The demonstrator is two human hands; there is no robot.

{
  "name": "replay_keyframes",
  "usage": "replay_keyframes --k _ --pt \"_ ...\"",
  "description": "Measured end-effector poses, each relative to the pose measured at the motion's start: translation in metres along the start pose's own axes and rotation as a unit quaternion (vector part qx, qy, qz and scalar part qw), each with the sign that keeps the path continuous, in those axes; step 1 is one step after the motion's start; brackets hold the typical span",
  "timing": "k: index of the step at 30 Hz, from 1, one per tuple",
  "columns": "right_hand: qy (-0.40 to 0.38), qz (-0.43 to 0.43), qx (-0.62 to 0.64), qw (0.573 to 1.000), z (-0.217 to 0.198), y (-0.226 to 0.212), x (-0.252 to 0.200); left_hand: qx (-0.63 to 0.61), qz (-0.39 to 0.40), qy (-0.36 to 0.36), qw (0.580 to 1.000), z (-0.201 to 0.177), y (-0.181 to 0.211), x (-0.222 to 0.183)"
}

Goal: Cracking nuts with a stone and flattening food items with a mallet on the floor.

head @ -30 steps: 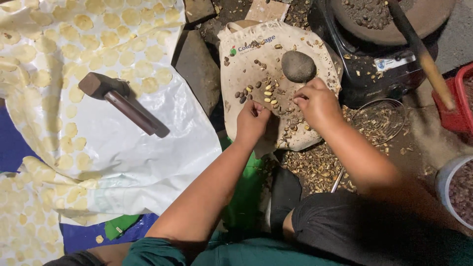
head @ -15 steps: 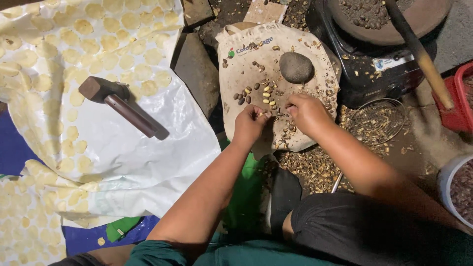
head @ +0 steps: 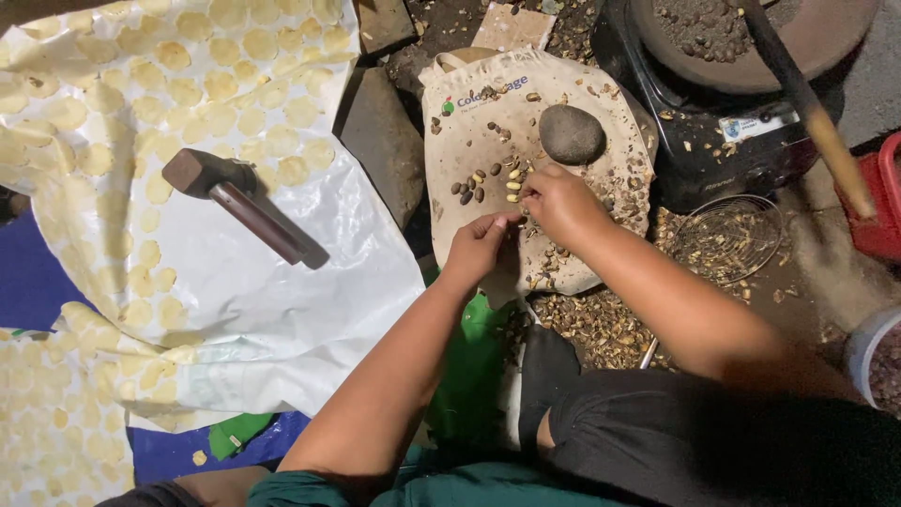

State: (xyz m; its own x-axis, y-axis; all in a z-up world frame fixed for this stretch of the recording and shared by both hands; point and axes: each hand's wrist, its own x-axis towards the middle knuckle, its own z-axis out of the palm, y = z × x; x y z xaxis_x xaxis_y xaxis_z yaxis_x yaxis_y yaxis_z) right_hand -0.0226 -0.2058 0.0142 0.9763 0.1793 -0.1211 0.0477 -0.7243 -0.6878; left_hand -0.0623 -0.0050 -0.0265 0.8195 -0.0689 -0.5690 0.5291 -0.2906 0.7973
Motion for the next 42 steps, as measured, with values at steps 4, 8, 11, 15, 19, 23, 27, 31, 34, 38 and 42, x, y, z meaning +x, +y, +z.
replay_keyframes --k 4,8,11,15,19,23,27,31,34,38,42 --pt "-0.064 -0.009 -0.099 0.993 0.026 0.016 0.017 -0.189 -0.032 -0.069 0.979 -0.012 0.028 -0.020" --pt "-0.125 0.100 -0.071 0.985 -0.003 -0.016 0.015 -0.279 -0.076 -0.063 0.955 -0.026 0.037 -0.027" --pt "-0.061 0.052 -0.060 0.995 -0.010 -0.022 0.020 -0.320 -0.087 -0.077 0.940 -0.036 0.026 -0.018" --pt "-0.020 -0.014 -0.069 0.997 0.014 -0.014 0.023 -0.365 -0.088 -0.097 0.922 -0.043 0.044 -0.024" --pt "-0.067 -0.033 -0.110 0.991 0.017 -0.010 0.015 -0.385 -0.095 -0.115 0.911 -0.045 0.053 -0.031" --pt "-0.065 0.053 0.062 0.995 -0.037 -0.045 0.002 -0.357 -0.087 -0.119 0.922 -0.049 0.057 -0.039" --pt "-0.034 0.025 0.058 0.997 -0.034 -0.033 0.030 -0.361 -0.118 -0.122 0.917 -0.051 0.037 -0.036" --pt "-0.081 -0.018 -0.039 0.996 0.003 -0.014 0.057 -0.431 -0.156 -0.153 0.875 -0.056 0.020 -0.037" --pt "-0.110 0.000 -0.083 0.990 0.006 -0.013 0.055 -0.478 -0.153 -0.193 0.843 -0.062 0.015 -0.041" --pt "-0.137 0.024 -0.094 0.986 0.001 -0.015 0.047 -0.524 -0.130 -0.248 0.804 -0.066 0.021 -0.047" --pt "-0.133 0.097 -0.049 0.985 -0.005 0.001 0.050 -0.529 -0.127 -0.242 0.803 -0.056 0.021 -0.039"
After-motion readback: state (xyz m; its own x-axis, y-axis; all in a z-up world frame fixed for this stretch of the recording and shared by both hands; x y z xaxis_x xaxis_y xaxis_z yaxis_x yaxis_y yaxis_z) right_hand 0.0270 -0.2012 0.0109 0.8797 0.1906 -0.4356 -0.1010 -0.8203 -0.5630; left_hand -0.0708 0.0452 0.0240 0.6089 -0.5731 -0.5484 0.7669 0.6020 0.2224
